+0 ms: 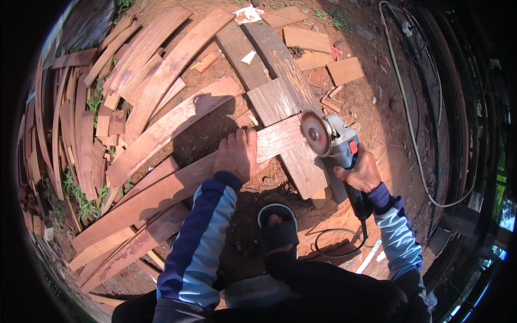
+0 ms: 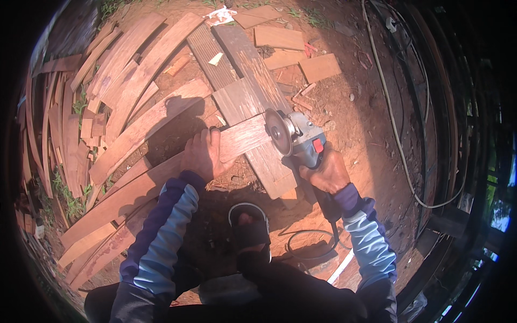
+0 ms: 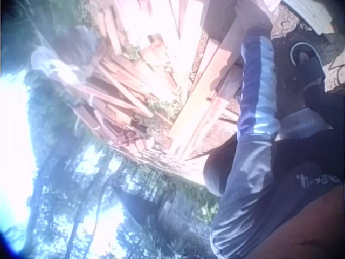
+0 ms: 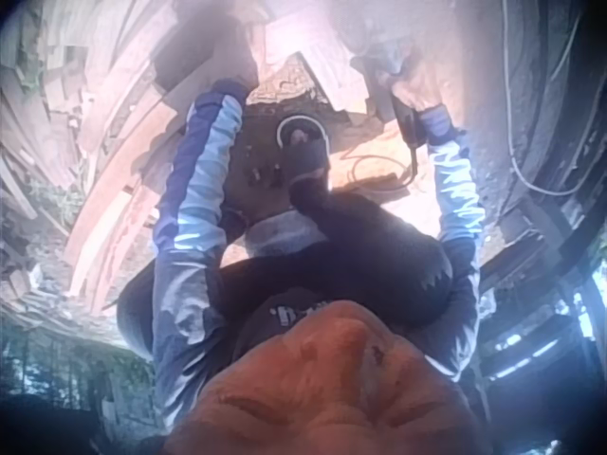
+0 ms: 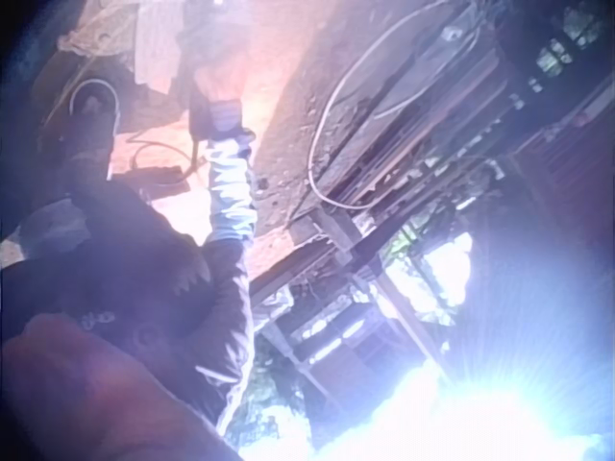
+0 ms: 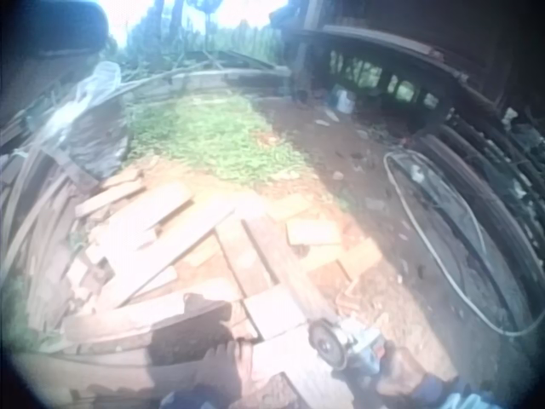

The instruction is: The person measures a wooden plank with a ruler and pencil, then uses an angle grinder to cut the plank. The person moves around the outdoor work area to retrieve tools and position the wood.

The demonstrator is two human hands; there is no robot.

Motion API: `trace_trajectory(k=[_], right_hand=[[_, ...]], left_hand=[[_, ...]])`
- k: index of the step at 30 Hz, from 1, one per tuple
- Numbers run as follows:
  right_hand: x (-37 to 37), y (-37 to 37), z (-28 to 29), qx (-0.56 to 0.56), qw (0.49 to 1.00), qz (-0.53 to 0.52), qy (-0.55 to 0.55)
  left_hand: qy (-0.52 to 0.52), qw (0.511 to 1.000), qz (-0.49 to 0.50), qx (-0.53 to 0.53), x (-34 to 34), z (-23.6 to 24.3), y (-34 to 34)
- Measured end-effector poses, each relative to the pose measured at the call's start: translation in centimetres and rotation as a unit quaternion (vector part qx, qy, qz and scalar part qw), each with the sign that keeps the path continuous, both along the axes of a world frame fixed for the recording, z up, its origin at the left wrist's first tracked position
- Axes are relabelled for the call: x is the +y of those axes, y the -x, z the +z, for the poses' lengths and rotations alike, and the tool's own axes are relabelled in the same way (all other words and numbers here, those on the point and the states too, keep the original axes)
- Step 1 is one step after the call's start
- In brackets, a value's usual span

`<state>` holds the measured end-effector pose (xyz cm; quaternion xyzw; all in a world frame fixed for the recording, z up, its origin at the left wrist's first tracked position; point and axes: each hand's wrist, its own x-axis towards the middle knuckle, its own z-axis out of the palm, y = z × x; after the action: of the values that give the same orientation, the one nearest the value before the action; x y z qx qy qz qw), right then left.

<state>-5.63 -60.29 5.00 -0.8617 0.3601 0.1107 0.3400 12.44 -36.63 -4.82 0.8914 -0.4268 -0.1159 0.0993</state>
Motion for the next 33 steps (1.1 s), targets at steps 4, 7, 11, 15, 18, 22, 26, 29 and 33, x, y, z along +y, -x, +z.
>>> trace_trajectory(k=[4,7,11,15,18,22,26,29,33], right_hand=[[0.3,-0.3,0.2,-0.004,1.0,-0.004,-0.001],[0.1,-0.2,0.1,-0.009,1.0,0.004,0.004],[-0.1,0.1,-0.4,-0.037,0.999,0.022,0.015],[-0.1,0.3,-0.7,-0.056,0.998,0.018,0.013],[-0.1,0.3,-0.8,-0.064,0.997,0.023,0.023],[0.0,-0.2,0.0,0.007,1.0,-0.002,0.0],[0.1,-0.4,0.2,0.003,1.0,-0.004,-0.004],[-0.1,0.0,-0.5,-0.042,0.999,0.011,0.014],[-0.1,-0.1,-0.6,-0.051,0.998,0.024,0.03]], left_hand=[[-0.005,1.0,-0.006,0.007,0.0,0.1,-0.1],[-0.003,1.0,-0.005,0.003,0.0,0.1,-0.1],[-0.008,1.0,-0.005,-0.001,0.0,0.0,-0.1],[-0.011,1.0,-0.005,0.0,0.0,0.1,-0.2],[-0.008,1.0,-0.003,-0.005,0.0,0.0,-0.1],[-0.016,1.0,-0.005,-0.003,-0.1,0.2,-0.1],[-0.006,1.0,-0.005,-0.012,0.1,0.0,-0.1],[0.003,1.0,-0.005,-0.015,0.0,-0.1,0.0],[0.007,1.0,-0.005,-0.01,0.0,-0.1,0.0]])
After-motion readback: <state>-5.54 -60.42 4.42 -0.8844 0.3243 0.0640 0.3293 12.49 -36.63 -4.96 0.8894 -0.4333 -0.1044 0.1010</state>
